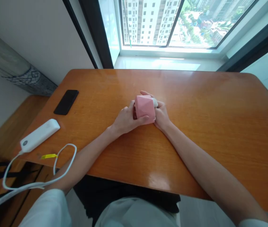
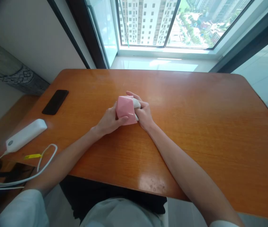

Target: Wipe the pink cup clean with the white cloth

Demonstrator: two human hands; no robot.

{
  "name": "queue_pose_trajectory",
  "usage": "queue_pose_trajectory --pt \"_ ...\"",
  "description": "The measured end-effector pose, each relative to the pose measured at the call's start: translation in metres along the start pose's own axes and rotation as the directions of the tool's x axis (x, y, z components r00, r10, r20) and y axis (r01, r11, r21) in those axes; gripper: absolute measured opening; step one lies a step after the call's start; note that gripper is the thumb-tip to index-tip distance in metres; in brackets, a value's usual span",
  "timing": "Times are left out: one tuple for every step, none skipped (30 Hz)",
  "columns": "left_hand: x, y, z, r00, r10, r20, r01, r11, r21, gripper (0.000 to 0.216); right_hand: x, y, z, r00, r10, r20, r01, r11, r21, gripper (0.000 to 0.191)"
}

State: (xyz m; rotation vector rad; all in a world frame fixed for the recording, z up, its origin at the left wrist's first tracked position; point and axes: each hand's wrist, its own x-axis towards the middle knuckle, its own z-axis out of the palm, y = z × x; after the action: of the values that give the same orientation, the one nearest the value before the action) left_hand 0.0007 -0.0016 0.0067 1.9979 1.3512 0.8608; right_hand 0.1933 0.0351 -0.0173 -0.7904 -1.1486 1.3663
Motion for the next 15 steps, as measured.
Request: queue_pose_trajectory --pt "0.001 0.005 -0.005 0.996 -0.075 0.048 0.073 0.996 0.057 0.085 0.000 -0.001 0.000 1.000 0.000 0.014 0.000 1.000 -0.009 0.015" --pt "0.003 0.009 -0.011 0.989 -0.125 0.072 0.114 0.984 0.136 0.082 -0.001 -0.001 0.001 1.000 0.003 0.023 -0.003 1.000 -0.017 0.012" --pt "0.004 0.013 -0.018 0.985 -0.152 0.081 0.131 0.966 0.221 0.081 -0.001 -0.002 0.001 1.000 0.010 0.025 -0.010 1.000 -0.024 0.008" --pt "0.004 0.018 -0.025 0.983 -0.163 0.084 0.132 0.947 0.294 0.081 -0.002 -0.002 0.002 1.000 0.021 0.015 -0.021 0.999 -0.026 0.003" --pt "0.001 0.023 -0.032 0.983 -0.162 0.086 0.123 0.931 0.344 0.083 -0.002 -0.003 0.003 0.999 0.036 -0.005 -0.036 0.999 -0.022 0.003" --pt "-0.006 0.029 -0.039 0.985 -0.147 0.088 0.106 0.927 0.359 0.086 -0.002 -0.004 0.005 0.998 0.055 -0.033 -0.055 0.998 -0.011 0.007" --pt "-0.018 0.036 -0.043 0.989 -0.115 0.098 0.075 0.936 0.343 0.090 -0.002 -0.006 0.006 0.995 0.074 -0.066 -0.074 0.997 0.003 0.012" --pt "-0.035 0.044 -0.043 0.995 -0.063 0.081 0.037 0.956 0.292 0.092 -0.002 -0.007 0.008 0.991 0.092 -0.099 -0.090 0.996 0.018 0.016" --pt "-0.057 0.052 -0.040 0.997 0.011 0.073 -0.025 0.979 0.200 0.092 -0.002 -0.009 0.009 0.986 0.105 -0.131 -0.101 0.994 0.035 0.021" --pt "-0.084 0.060 -0.032 0.983 0.126 0.136 -0.135 0.989 0.065 0.088 -0.001 -0.010 0.010 0.981 0.115 -0.156 -0.108 0.993 0.049 0.025" --pt "-0.114 0.066 -0.020 0.935 0.269 0.232 -0.252 0.962 -0.103 0.081 -0.001 -0.011 0.011 0.978 0.121 -0.172 -0.113 0.992 0.059 0.028" --pt "-0.145 0.070 -0.004 0.847 0.392 0.359 -0.306 0.912 -0.274 0.071 -0.001 -0.011 0.012 0.976 0.125 -0.180 -0.115 0.991 0.064 0.029" --pt "-0.175 0.071 0.013 0.710 0.438 0.551 -0.268 0.892 -0.363 0.060 -0.001 -0.011 0.011 0.976 0.127 -0.178 -0.117 0.991 0.065 0.028" --pt "-0.201 0.070 0.031 0.571 0.411 0.710 -0.205 0.910 -0.361 0.052 -0.002 -0.011 0.011 0.977 0.128 -0.168 -0.120 0.991 0.058 0.026" --pt "-0.223 0.068 0.048 0.486 0.326 0.811 -0.131 0.945 -0.301 0.044 -0.002 -0.010 0.010 0.980 0.129 -0.153 -0.124 0.991 0.046 0.025"
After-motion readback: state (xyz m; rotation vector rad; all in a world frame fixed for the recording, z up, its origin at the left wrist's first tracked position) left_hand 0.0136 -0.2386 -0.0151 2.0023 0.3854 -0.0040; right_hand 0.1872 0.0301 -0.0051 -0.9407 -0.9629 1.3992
